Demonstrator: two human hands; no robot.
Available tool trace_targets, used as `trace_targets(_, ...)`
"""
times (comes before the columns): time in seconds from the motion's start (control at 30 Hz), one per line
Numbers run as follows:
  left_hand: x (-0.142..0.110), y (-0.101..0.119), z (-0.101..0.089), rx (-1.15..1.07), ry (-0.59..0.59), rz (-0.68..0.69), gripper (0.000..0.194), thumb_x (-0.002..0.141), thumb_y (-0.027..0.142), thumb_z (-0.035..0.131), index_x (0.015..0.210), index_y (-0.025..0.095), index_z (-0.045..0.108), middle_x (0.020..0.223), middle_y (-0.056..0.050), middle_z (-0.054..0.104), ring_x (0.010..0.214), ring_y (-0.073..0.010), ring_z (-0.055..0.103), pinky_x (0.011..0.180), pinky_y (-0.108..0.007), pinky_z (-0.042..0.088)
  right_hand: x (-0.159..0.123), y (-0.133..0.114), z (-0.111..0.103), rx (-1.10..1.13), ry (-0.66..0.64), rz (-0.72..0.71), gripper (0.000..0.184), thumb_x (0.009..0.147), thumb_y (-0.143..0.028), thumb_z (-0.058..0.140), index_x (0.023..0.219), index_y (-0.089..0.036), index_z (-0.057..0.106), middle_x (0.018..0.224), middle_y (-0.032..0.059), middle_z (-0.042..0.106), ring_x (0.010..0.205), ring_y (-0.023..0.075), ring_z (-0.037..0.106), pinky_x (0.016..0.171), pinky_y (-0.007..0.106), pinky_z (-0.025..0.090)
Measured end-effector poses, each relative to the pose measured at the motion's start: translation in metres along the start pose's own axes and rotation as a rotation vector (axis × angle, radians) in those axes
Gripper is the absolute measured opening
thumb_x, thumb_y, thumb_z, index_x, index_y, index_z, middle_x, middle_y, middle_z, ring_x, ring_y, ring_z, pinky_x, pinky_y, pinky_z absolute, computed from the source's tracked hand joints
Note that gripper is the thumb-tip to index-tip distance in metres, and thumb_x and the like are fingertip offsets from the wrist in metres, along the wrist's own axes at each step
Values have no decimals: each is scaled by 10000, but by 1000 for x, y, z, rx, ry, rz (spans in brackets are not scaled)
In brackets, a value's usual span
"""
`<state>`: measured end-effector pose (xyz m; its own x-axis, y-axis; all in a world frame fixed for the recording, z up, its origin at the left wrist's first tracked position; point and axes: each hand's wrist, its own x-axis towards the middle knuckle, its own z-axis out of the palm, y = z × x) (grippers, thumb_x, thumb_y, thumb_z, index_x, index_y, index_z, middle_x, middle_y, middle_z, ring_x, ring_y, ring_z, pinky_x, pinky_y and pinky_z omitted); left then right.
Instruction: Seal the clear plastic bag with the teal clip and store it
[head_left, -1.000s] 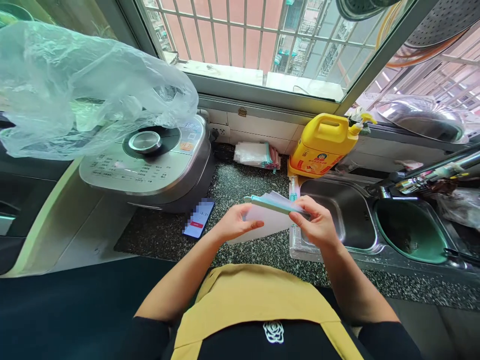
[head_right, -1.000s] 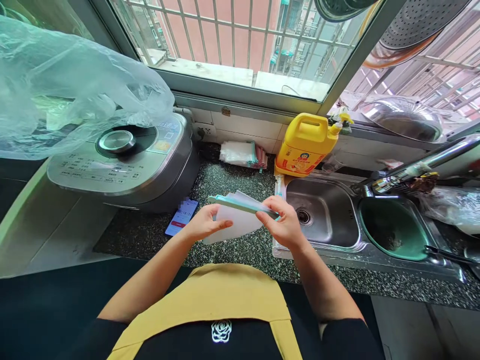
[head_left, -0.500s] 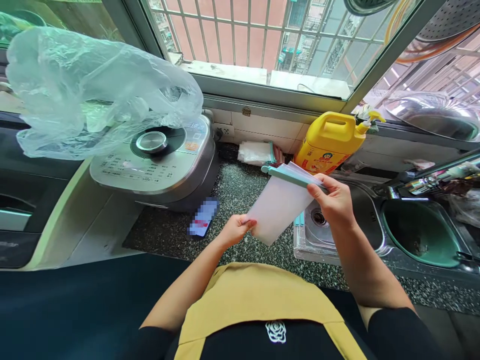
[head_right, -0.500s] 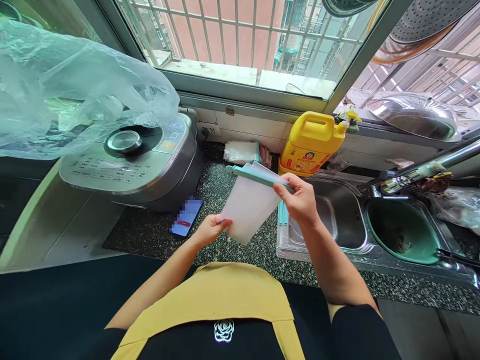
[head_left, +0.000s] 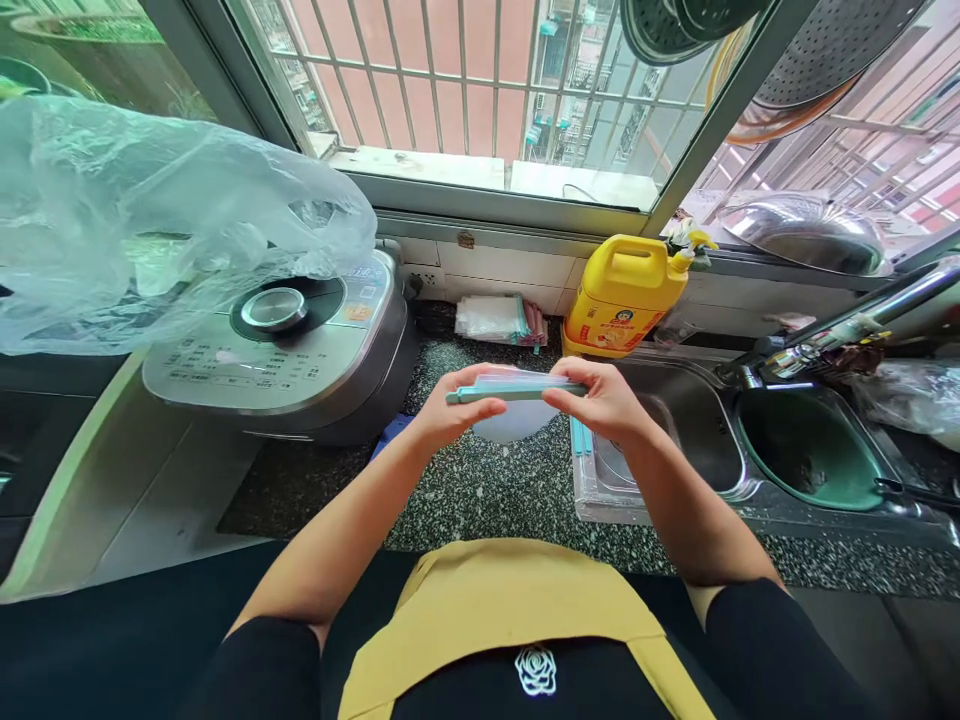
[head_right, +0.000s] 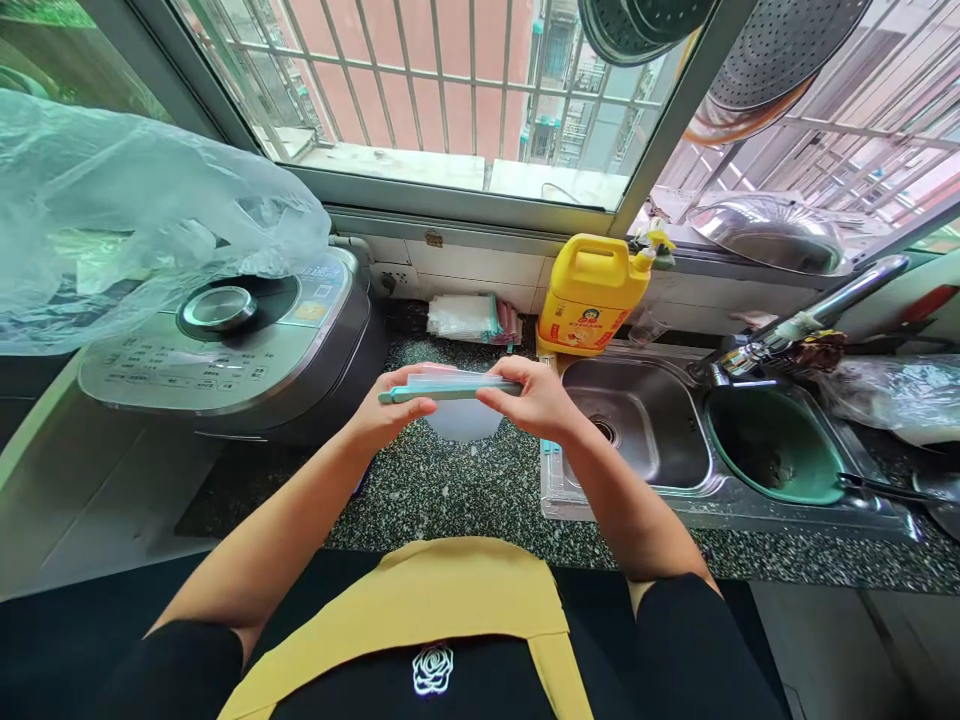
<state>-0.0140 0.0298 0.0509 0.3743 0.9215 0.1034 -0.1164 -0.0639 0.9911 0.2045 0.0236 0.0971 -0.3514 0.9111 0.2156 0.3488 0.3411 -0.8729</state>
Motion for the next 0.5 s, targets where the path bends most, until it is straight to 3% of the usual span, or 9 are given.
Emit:
trace_targets(0.17, 10, 5, 17, -141, 160, 55, 329, 605, 426, 781, 725, 128, 708, 702, -27, 659, 644, -128, 576, 613, -241, 457, 2, 17, 12, 270, 123, 3, 489, 585, -578, 733, 862, -182, 656, 800, 28, 634, 707, 142, 558, 619, 249, 437)
trace_targets(0.33, 9, 3, 18, -178, 273, 28, 336, 546, 413, 814, 623, 123, 663, 610, 4, 612, 555, -100, 531, 565, -236, 450, -10, 43, 42, 265, 191, 83, 447, 656, -620, 653, 593, -178, 628, 621, 15, 601, 610, 136, 528, 599, 275, 440)
trace_targets(0.4, 9, 2, 18, -204, 321, 19, 356, 510, 415, 829, 604, 123, 648, 598, 8, 607, 549, -100, 535, 565, -240, 457, -18, 48, 54, 263, 239, 102, 452, 668, -622, 639, 587, -178, 622, 600, 10, 584, 583, 126, 503, 575, 267, 425)
trace_targets(0.5, 11, 2, 18, -291, 425, 31, 402, 453, 431, 847, 617, 124, 645, 598, 12, 614, 545, -102, 552, 582, -253, 478, -32, 53, 68, 288, 169, 170, 441, 662, -611, 643, 600, -175, 617, 566, -2, 553, 533, 111, 462, 518, 248, 394)
